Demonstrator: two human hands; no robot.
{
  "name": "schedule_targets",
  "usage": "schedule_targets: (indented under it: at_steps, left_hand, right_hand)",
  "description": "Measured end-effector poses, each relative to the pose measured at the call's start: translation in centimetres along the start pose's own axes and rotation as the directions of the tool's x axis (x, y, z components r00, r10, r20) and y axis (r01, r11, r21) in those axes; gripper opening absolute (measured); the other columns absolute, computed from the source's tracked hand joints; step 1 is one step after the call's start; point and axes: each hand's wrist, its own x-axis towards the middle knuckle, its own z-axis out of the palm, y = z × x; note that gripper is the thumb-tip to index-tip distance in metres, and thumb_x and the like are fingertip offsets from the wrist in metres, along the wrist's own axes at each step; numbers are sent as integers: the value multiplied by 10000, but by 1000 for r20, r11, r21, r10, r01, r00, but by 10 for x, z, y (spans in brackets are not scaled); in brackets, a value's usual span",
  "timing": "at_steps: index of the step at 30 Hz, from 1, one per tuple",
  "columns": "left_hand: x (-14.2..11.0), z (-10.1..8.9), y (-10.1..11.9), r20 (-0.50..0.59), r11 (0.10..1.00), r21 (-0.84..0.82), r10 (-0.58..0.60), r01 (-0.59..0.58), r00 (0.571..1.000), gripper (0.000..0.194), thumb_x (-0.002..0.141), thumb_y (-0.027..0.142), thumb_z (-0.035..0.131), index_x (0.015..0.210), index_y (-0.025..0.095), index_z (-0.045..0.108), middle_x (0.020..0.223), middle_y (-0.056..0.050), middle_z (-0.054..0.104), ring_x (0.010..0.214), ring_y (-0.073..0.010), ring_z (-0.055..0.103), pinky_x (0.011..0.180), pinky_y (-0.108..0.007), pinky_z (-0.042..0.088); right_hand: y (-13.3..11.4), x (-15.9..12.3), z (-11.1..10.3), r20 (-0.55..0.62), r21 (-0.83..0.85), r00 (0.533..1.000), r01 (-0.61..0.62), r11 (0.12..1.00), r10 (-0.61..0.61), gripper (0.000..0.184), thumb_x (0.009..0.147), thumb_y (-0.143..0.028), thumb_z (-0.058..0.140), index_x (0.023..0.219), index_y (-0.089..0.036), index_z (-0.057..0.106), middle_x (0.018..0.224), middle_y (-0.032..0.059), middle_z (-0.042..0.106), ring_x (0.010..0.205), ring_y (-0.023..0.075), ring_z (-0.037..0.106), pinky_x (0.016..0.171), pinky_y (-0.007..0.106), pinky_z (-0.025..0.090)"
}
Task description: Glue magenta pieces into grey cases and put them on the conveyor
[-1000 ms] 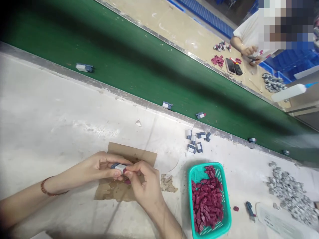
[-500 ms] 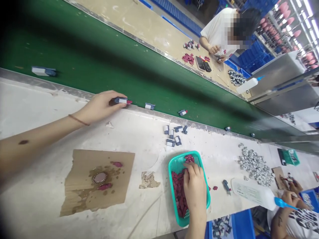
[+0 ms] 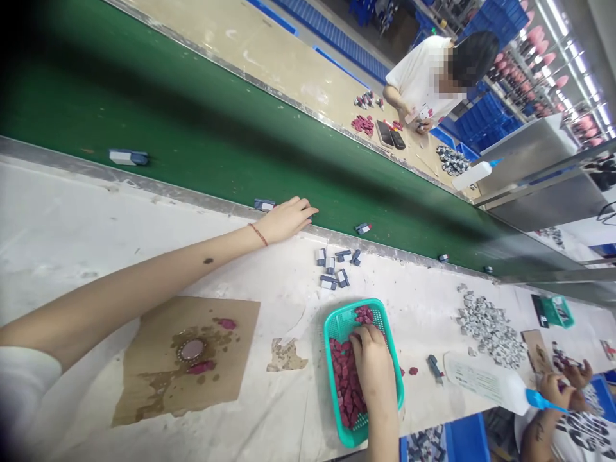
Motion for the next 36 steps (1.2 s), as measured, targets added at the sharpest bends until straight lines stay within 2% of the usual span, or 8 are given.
schedule_targets:
  at_steps: [6,10,13,19,22,27,30,36]
  left_hand:
    - [-47,-25,6,-32,954,-275,-132,119,991,419,958,252,279,1081,116,656,988,-111,711,898,-222,652,818,-324,509]
    - [-105,-51,18,222,713,-568,-349,412,910,378,907,392,432,989,123,685,764,-73,720,639,-172,614,584,-252,485]
    - [-144,-66,23,396,480,-631,-477,610,784,410,829,521,568,957,158,707,825,-77,730,681,-180,611,537,-233,460]
    - [-197,-77,17,523,178,-738,-458,651,719,473,646,499,808,987,190,700,1014,-98,743,941,-272,683,783,-332,556]
    - [-214,-78,16,529,67,-757,-522,650,669,466,615,452,844,957,197,657,948,-75,745,970,-275,682,818,-352,563]
    - [-234,-77,19,412,55,-815,-643,576,645,470,634,410,833,1014,225,629,928,-35,698,891,-226,666,801,-340,562]
    - [-239,-77,20,403,85,-810,-637,580,657,501,673,421,796,1115,235,651,1092,-68,681,1007,-260,630,848,-353,545]
    - [-244,-79,20,438,116,-799,-560,590,704,411,711,416,770,1073,234,695,1155,-63,662,1020,-251,617,899,-346,518]
  right_hand:
    - [-18,-3,-9,-28,404,981,-166,899,194,279,905,-450,528,896,-205,659,839,81,721,769,246,683,703,367,545]
    - [-46,-5,-12,-81,666,952,-168,726,294,240,828,-431,652,843,-198,706,729,47,710,617,198,664,591,317,552]
    - [-72,-2,-11,-59,732,968,-125,669,245,188,809,-381,683,830,-206,747,792,61,727,618,191,670,572,310,561]
    - [-123,10,10,74,755,996,-91,650,53,135,819,-299,695,901,-200,735,799,59,750,679,198,702,599,289,575]
    - [-148,15,25,82,712,983,58,700,-165,85,875,-247,627,857,-204,698,808,52,741,730,193,703,636,281,569]
    - [-181,17,50,54,502,799,496,708,-599,207,977,-187,438,935,-201,640,794,58,684,726,183,643,641,286,532]
    - [-189,17,63,25,312,692,680,663,-721,287,986,-121,353,947,-178,632,729,55,643,669,192,595,570,290,487]
    - [-195,16,68,57,146,645,750,646,-762,323,916,-4,341,953,-160,621,755,67,633,686,205,574,553,295,462]
